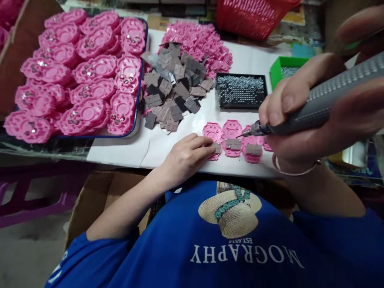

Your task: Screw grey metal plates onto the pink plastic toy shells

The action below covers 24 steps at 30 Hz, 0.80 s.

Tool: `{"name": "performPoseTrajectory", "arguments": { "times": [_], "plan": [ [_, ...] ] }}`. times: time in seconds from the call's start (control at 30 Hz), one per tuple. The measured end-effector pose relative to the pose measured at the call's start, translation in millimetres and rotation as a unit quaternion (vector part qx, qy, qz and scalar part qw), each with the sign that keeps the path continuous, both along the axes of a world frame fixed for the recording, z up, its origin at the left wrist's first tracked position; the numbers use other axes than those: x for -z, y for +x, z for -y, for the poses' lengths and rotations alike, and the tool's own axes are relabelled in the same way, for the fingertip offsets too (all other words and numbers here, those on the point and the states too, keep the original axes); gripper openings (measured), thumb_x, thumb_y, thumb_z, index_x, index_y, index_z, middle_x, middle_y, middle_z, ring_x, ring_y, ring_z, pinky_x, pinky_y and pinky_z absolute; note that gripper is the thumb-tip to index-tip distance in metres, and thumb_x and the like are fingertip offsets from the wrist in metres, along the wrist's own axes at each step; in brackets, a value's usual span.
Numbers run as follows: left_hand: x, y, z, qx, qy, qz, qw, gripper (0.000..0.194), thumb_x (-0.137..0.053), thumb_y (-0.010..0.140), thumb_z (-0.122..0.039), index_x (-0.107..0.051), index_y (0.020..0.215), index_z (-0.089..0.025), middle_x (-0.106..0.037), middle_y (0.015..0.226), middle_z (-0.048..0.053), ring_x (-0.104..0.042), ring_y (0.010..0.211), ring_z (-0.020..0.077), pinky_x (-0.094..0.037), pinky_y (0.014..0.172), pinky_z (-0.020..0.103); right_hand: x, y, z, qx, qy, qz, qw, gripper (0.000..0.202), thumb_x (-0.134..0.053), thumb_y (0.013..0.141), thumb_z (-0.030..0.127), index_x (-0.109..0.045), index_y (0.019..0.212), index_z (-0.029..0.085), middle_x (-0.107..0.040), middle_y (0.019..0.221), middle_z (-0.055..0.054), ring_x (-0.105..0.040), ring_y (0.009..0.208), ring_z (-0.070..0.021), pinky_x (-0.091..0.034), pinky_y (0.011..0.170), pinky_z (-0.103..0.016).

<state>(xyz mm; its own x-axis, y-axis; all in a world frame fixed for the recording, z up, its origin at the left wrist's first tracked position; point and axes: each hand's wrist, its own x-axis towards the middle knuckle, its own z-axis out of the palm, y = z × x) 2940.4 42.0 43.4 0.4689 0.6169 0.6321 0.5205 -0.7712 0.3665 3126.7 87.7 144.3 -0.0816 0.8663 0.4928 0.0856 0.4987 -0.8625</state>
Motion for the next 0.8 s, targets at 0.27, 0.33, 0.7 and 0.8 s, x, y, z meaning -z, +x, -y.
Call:
{"name": "performPoseTrajectory", "arguments": {
  "times": [0.27, 0.33, 0.7, 0.8],
  "plan": [
    [-10.2, -2.1, 0.9, -0.016, -0.045, -0.009, 0.999, 0.018, -0.059, 0.097, -0.02, -0.07, 0.11, -0.019, -0.069, 0.105, 0.01, -0.069, 0.091, 0.0166, -0.058, 0.073, 0.026, -19.5, 83.6, -45.3, 0.086, 0.219, -0.086, 0.968, 0.022, -0.071, 0.084, 0.046, -0.068, 0.099, 0.031, -0.048, 0.059, 0.005, -0.042, 0.042, -0.0089, -0.031, 0.036, -0.028],
    [-11.2, -1.3, -0.1, -0.017, -0.048, -0.009, 0.999, 0.017, -0.059, 0.097, -0.02, -0.071, 0.11, -0.02, -0.069, 0.103, 0.008, -0.069, 0.089, 0.0159, -0.058, 0.072, 0.025, -11.7, 104.5, -56.4, 0.097, 0.222, -0.1, 0.965, 0.019, -0.072, 0.084, 0.042, -0.067, 0.098, 0.03, -0.05, 0.058, 0.006, -0.044, 0.041, -0.0092, -0.03, 0.036, -0.028],
    [-12.3, -0.8, -1.7, -0.02, -0.07, -0.015, 0.997, 0.019, -0.063, 0.094, -0.017, -0.072, 0.109, -0.022, -0.069, 0.103, 0.007, -0.07, 0.086, 0.0149, -0.057, 0.071, 0.022, 20.4, 131.3, -63.9, 0.189, 0.137, -0.049, 0.971, 0.038, -0.068, 0.079, 0.063, -0.054, 0.105, 0.04, -0.047, 0.066, 0.004, -0.042, 0.047, -0.0161, -0.034, 0.046, -0.035],
    [-11.0, -0.7, -3.1, -0.017, -0.063, -0.023, 0.998, 0.018, -0.064, 0.093, -0.014, -0.072, 0.108, -0.018, -0.068, 0.103, 0.008, -0.069, 0.086, 0.0135, -0.056, 0.073, 0.02, 22.7, 130.0, -64.1, 0.172, 0.14, -0.065, 0.973, 0.036, -0.069, 0.08, 0.06, -0.055, 0.106, 0.04, -0.044, 0.064, 0.004, -0.042, 0.047, -0.0156, -0.034, 0.046, -0.035]
  ]
}}
